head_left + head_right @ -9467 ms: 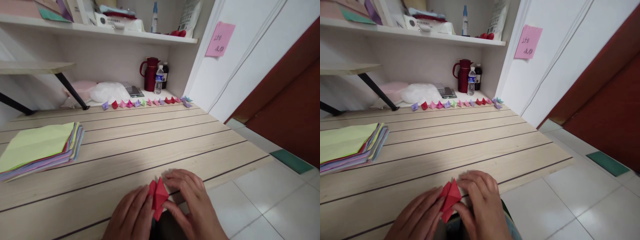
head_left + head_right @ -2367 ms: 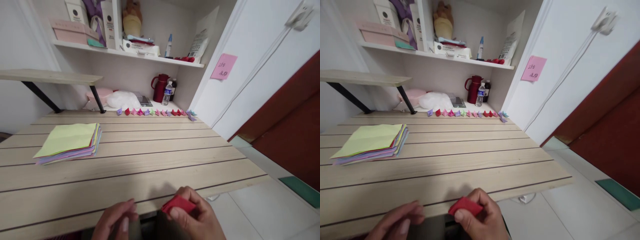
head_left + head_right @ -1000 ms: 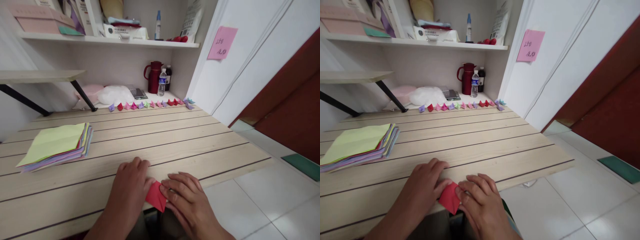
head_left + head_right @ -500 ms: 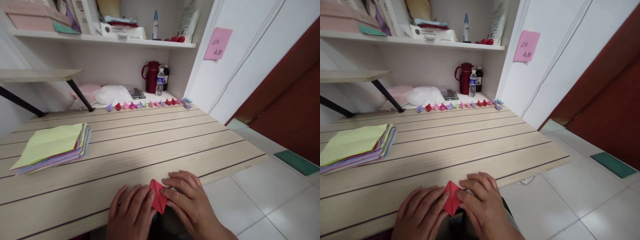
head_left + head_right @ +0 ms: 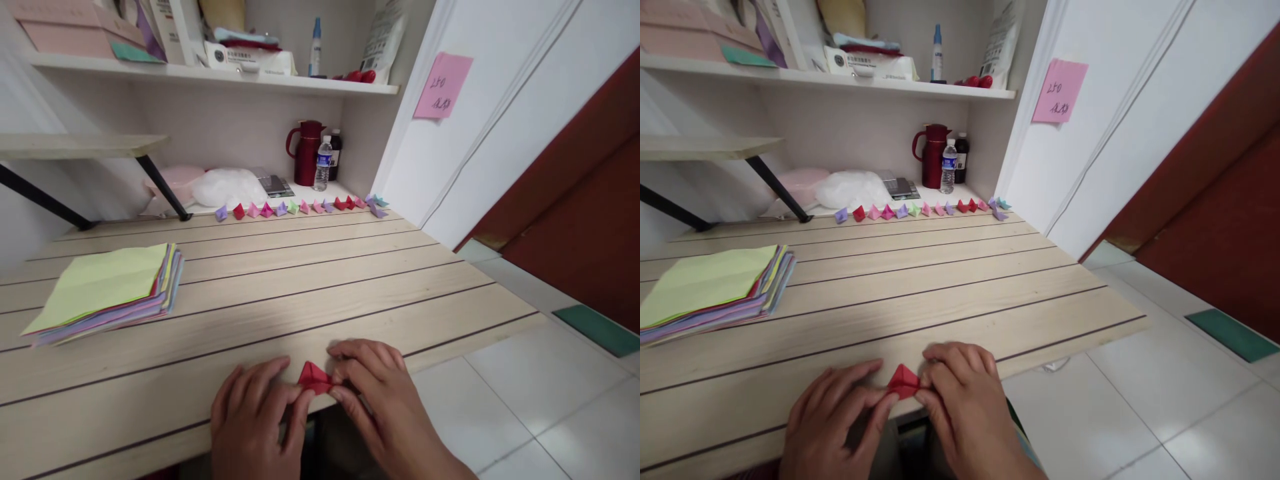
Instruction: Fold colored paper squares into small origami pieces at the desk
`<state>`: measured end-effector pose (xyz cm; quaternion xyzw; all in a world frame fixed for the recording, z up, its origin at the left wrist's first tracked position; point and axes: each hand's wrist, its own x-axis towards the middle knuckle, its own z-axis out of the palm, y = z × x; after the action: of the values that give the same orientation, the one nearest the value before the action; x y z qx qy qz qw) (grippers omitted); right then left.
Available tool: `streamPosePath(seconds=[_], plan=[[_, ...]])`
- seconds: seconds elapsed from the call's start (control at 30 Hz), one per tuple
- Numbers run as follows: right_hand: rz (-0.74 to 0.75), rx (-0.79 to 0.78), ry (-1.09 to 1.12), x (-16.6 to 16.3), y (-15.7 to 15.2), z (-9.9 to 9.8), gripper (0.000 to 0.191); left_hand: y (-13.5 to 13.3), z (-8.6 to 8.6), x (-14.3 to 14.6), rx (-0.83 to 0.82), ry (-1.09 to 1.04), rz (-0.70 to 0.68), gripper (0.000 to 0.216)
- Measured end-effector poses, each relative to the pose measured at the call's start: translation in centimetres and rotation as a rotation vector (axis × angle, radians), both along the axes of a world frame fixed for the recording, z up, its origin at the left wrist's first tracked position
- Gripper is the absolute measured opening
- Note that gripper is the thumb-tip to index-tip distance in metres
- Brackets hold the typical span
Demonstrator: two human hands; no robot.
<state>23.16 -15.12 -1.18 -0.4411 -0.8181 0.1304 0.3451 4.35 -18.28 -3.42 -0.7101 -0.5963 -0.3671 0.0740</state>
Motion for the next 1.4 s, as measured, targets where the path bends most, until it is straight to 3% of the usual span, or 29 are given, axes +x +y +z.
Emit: streamPosePath(seconds=[0.23, 0.47, 0.67, 0.87, 1.03, 1.13, 1.23, 1.4], plan=[[-0.052, -0.034, -0.052, -0.8, 0.5, 0.4, 0.011, 0.0, 0.4, 0.8, -0.035, 0.054, 0.077, 0.017], [-0.147, 0.054, -0.254, -1.7, 0.9, 0.3, 0.016, 0.3, 0.3, 0.5, -0.041, 0.201, 0.104, 0.01], [-0.171, 0.109, -0.271, -1.8, 0.8, -0.4, 0.014, 0.6, 0.6, 0.8, -0.04, 0.232, 0.147, 0.011], [-0.079, 0.074, -0.244, -1.8, 0.8, 0.1, 0.015, 0.4, -0.3, -0.6, 0.025, 0.266, 0.046, 0.01], [-0.069, 0.074, -0.25, -2.0, 1.2, 0.6, 0.008, -0.4, -1.3, -0.6, 0.255, 0.224, -0.077, 0.041], [-0.068, 0.056, -0.215, -2.0, 1.2, 0.4, 0.008, -0.5, -1.5, 0.0, 0.196, 0.336, -0.1, 0.046], [-0.033, 0.083, -0.142, -1.3, 0.9, -0.2, 0.021, -0.6, -1.7, 0.1, 0.095, 0.406, -0.072, 0.055], [-0.081, 0.341, -0.172, 0.5, -0.4, -1.7, 0.043, -0.9, -2.0, 0.1, 0.05, 0.461, -0.038, 0.063]])
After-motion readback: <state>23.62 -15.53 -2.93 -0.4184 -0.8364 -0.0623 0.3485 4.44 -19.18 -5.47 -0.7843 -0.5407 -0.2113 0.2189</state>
